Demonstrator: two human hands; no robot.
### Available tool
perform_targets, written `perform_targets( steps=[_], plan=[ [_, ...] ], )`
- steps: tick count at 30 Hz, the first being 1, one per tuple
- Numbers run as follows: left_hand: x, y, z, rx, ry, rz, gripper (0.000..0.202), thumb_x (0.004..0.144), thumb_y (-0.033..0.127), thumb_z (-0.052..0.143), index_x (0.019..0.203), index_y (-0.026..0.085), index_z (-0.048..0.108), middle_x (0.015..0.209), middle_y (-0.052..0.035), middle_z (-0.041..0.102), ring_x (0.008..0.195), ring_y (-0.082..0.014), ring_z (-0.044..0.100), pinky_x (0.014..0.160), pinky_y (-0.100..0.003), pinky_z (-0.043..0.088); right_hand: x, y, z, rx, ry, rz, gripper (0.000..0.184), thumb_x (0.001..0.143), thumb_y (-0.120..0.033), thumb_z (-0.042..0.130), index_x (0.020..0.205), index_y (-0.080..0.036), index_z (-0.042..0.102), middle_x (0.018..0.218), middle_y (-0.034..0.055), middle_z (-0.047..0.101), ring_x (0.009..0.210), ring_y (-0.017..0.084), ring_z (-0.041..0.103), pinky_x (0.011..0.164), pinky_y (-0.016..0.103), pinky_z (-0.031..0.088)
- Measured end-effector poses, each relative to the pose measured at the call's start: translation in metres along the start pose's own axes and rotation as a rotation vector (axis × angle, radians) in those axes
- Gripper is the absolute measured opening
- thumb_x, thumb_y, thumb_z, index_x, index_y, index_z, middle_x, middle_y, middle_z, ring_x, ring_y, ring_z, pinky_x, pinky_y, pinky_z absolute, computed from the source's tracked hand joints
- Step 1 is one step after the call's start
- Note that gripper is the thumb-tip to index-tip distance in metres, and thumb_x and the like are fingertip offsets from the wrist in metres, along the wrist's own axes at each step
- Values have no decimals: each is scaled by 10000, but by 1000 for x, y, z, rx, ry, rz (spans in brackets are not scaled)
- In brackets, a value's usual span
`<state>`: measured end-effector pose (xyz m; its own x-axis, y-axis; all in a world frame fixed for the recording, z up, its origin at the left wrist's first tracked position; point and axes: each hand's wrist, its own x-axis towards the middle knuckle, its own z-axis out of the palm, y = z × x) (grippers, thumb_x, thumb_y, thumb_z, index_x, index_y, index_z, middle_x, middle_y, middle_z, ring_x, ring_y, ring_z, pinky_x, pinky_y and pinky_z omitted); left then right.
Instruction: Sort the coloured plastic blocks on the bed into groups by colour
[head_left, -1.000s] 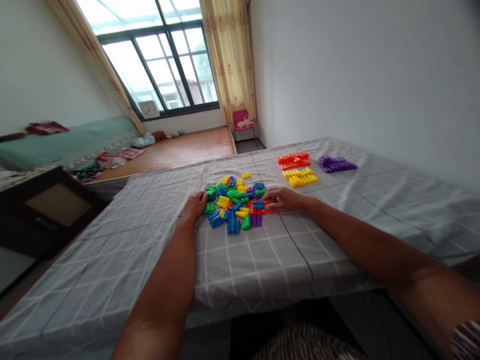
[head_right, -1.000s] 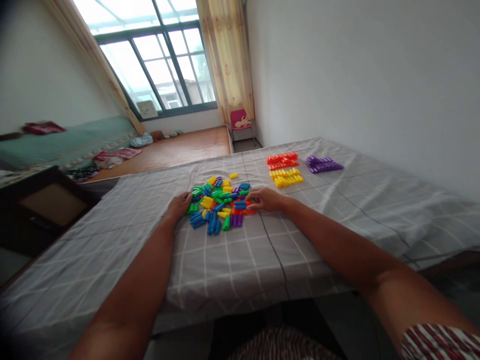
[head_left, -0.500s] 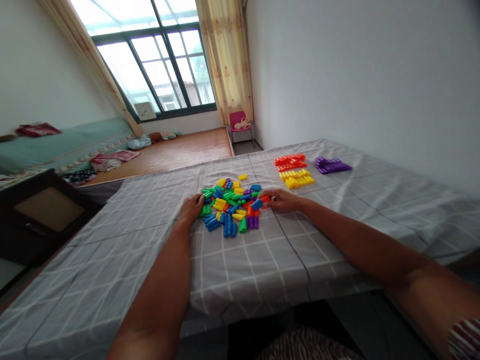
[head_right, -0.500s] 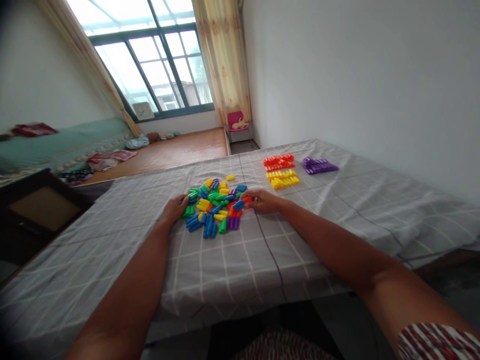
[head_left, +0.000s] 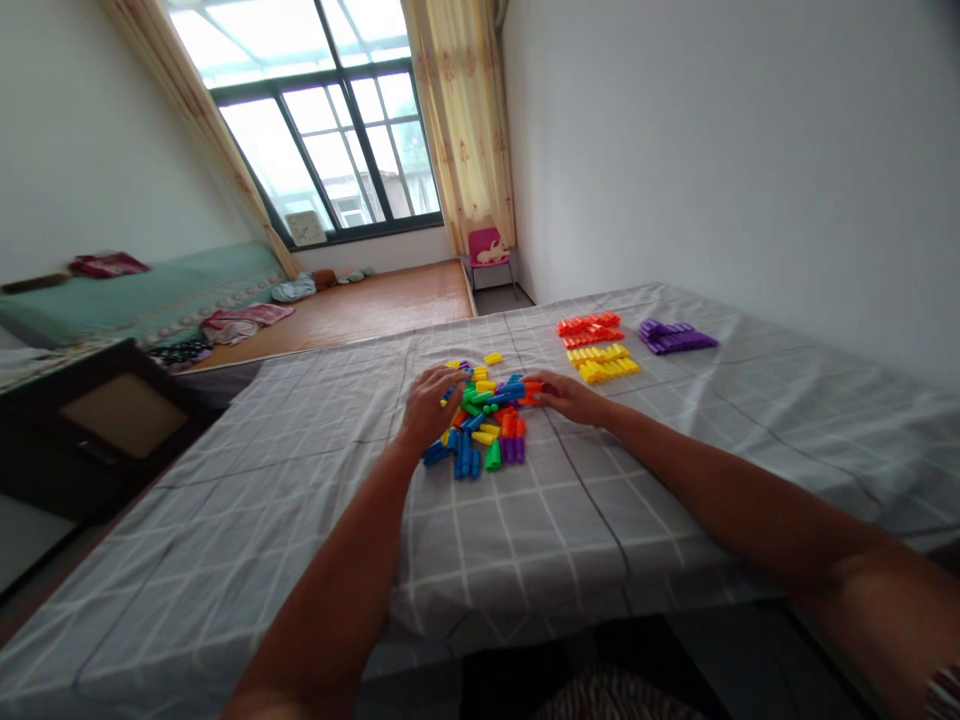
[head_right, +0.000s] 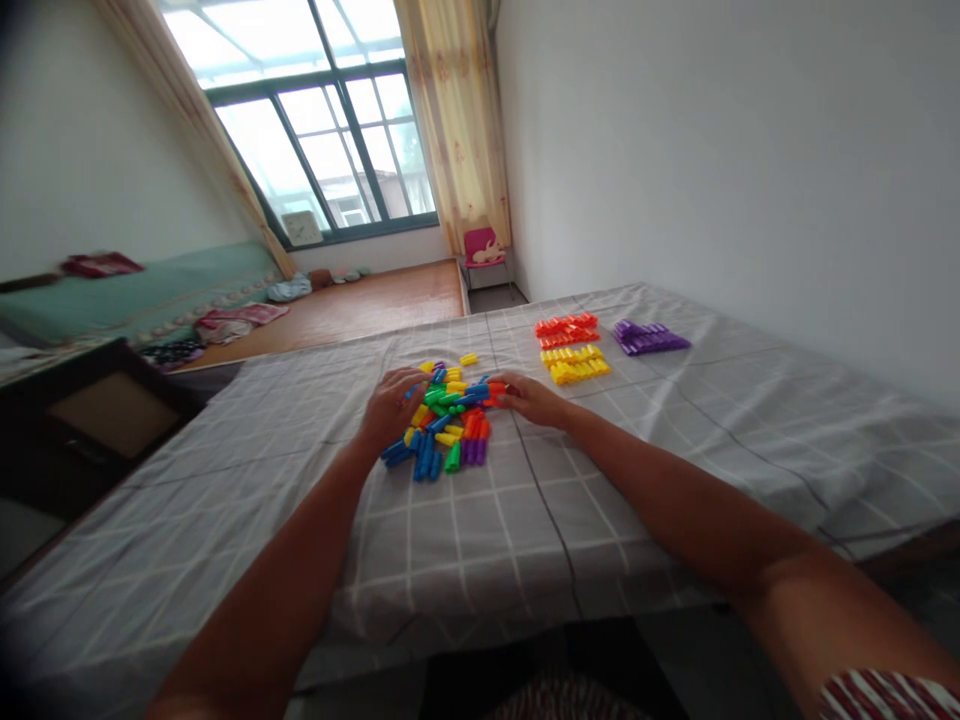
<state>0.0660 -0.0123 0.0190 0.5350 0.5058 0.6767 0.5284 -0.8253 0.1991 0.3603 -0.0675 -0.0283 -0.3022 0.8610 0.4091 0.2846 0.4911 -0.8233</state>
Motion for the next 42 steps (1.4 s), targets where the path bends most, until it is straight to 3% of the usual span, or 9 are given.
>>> perform_targets(
  steps=[4, 11, 15, 19, 23, 28, 31, 38, 42],
  plan=[
    [0, 30, 19, -75, -168, 90, 360, 935, 384, 518, 1250, 250, 628, 1182, -67, 681, 1172, -219, 571, 1032, -415, 448, 2, -7, 6, 52, 52, -19, 443, 835, -445, 643, 1216, -221, 611, 1127, 64, 679, 1033, 222, 639, 952, 405, 495],
    [1, 33, 28, -206, -111, -6, 273, 933, 340, 523, 1118, 235, 694, 1041, -47, 715, 1040, -189, 623, 951, -347, 491, 2, -15, 6, 33, 52, 23, 384, 786, -435, 685, 1092, -208, 632, 986, 48, 702, 908, 202, 663, 831, 361, 537],
    [2, 14, 12, -163, -74, -157, 289, 926, 338, 505, 1091, 218, 710, 1078, -52, 715, 1079, -199, 611, 984, -348, 470, 1, -11, -1, -27, 109, 92, 404, 775, -444, 691, 1080, -190, 617, 918, 45, 698, 811, 181, 657, 744, 320, 531],
    [-3, -17, 1, -100, -166, -280, 326, 929, 361, 467, 1074, 228, 727, 1063, -39, 732, 1053, -202, 630, 999, -353, 456, -3, -9, -10, -248, 67, 173, 413, 765, -511, 684, 1013, -182, 663, 744, 14, 667, 617, 142, 592, 604, 273, 476],
    [-9, -39, 0, -66, -104, -407, 358, 936, 340, 426, 1116, 222, 713, 1112, -34, 727, 1065, -189, 639, 973, -314, 468, -6, -9, -18, -414, 81, 103, 376, 794, -539, 648, 908, -187, 717, 898, 58, 696, 642, 130, 578, 645, 279, 476],
    [-14, -52, 2, -41, -44, -482, 368, 931, 335, 415, 1118, 211, 707, 1114, -45, 728, 1062, -194, 646, 941, -314, 489, -11, -12, -26, -345, -221, 31, 485, 757, -525, 706, 1137, -223, 704, 1099, 76, 688, 925, 202, 623, 712, 284, 494],
    [-18, -60, 5, -41, -27, -505, 379, 923, 341, 415, 1119, 194, 704, 1103, -60, 730, 1051, -199, 652, 923, -314, 501, -13, -14, -25, -349, -309, -2, 447, 778, -484, 700, 1142, -224, 704, 1117, 77, 685, 979, 211, 615, 733, 285, 489],
    [-24, -73, 9, -41, -8, -588, 374, 910, 348, 428, 1091, 195, 716, 1086, -61, 736, 1018, -209, 664, 885, -313, 519, -11, -26, -27, -403, -306, 108, 416, 733, -501, 737, 1012, -193, 715, 865, 35, 697, 736, 152, 621, 644, 254, 475],
    [-24, -75, 9, -37, 9, -611, 374, 907, 347, 432, 1099, 202, 718, 1050, -59, 745, 991, -216, 669, 874, -326, 525, 14, -27, -74, -477, -91, 91, 446, 790, -560, 657, 1036, -192, 707, 954, 61, 715, 821, 179, 643, 716, 277, 496]
  ],
)
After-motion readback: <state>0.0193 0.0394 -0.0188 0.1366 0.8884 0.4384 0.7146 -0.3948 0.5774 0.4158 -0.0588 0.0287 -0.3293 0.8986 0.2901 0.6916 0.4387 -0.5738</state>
